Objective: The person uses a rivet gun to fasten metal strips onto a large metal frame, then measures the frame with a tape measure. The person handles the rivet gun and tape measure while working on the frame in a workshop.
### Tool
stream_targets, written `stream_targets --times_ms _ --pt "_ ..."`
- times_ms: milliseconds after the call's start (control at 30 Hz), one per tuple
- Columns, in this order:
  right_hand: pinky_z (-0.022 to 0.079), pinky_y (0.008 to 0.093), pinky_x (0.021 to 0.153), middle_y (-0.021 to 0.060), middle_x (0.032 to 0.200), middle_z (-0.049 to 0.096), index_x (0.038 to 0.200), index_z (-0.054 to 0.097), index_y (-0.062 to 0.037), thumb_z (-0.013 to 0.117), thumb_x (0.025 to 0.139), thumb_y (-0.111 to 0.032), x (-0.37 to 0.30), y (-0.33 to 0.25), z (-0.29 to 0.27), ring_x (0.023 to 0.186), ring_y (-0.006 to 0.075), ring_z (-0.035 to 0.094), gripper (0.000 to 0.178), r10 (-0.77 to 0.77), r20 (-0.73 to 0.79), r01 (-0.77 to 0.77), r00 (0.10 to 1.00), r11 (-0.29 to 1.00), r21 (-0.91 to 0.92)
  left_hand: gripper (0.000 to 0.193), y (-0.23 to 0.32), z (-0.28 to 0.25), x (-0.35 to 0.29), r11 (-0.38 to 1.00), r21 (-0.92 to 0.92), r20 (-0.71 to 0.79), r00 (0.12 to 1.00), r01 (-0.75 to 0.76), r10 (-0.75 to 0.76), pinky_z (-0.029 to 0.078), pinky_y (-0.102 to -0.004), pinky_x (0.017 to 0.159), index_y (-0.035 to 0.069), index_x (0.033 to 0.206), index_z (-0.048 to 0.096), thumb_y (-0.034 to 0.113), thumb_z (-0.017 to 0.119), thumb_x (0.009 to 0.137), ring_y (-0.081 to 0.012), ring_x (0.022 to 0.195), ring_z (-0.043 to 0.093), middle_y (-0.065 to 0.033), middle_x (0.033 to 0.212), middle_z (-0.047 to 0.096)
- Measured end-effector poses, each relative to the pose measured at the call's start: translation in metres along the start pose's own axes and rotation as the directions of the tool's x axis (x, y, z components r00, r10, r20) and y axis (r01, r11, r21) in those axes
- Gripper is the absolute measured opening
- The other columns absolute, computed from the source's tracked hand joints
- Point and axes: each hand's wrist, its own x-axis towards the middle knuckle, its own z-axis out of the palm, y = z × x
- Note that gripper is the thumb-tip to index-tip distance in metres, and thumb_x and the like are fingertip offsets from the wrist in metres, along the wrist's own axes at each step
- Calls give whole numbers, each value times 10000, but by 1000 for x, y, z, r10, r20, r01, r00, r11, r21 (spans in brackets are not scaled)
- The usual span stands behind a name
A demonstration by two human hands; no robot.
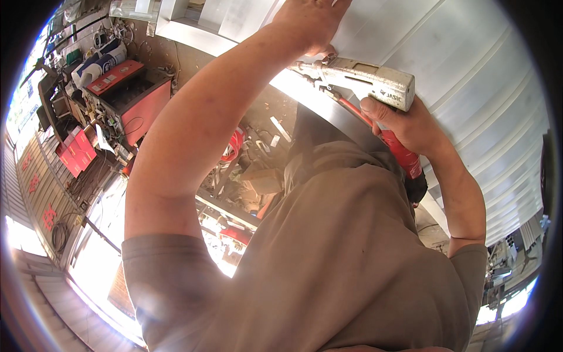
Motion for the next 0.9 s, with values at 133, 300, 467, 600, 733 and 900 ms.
stream_targets --times_ms 133,300,467,600,733,900 --pt "503 312 610 9 855 646 1230 684 -44 717 972 -371 1 1 0 684 119 594 418 -9 7 9 1000 1000 -16 1280 0 7 1 999 46 -51 999 19 -16 197 -486 1281 -26 1642 86 500 866 773 -347 1587 204 -270 1720 42" --pt "510 312 619 20 901 680 1243 688 -52 700 977 -373 0 1 -1 694 126 613 417 -3 17 4 1000 998 -58 1292 1 0 8 999 34 103 994 41 -44 195 -485 1282 -25 1642 81 508 869 768 -351 1587 198 -273 1719 33" --pt "515 320 626 32 915 689 1258 684 -55 683 979 -373 -1 0 -2 681 138 621 423 0 36 4 999 995 -96 1303 2 -7 7 998 44 111 993 34 -39 191 -485 1284 -25 1642 73 519 868 765 -348 1589 193 -272 1720 26" --pt "516 324 628 39 934 698 1264 682 -65 677 980 -366 -3 -1 -3 672 145 621 414 25 38 -20 999 992 -128 1323 3 -6 8 998 47 119 992 45 -51 189 -481 1285 -25 1643 61 531 870 756 -342 1590 192 -270 1721 24" --pt "513 317 630 33 918 690 1259 682 -63 683 977 -361 -7 -2 -2 686 135 617 410 15 34 -11 999 995 -103 1330 5 -6 7 997 61 118 991 48 -55 191 -477 1285 -25 1643 58 539 869 753 -337 1592 190 -266 1723 21" --pt "509 309 627 19 877 669 1249 680 -53 701 970 -347 -9 -5 -1 705 124 609 406 15 14 -14 1000 998 -69 1308 3 -10 0 999 38 40 999 13 -15 185 -478 1289 -27 1641 63 530 861 769 -338 1597 173 -264 1723 19"
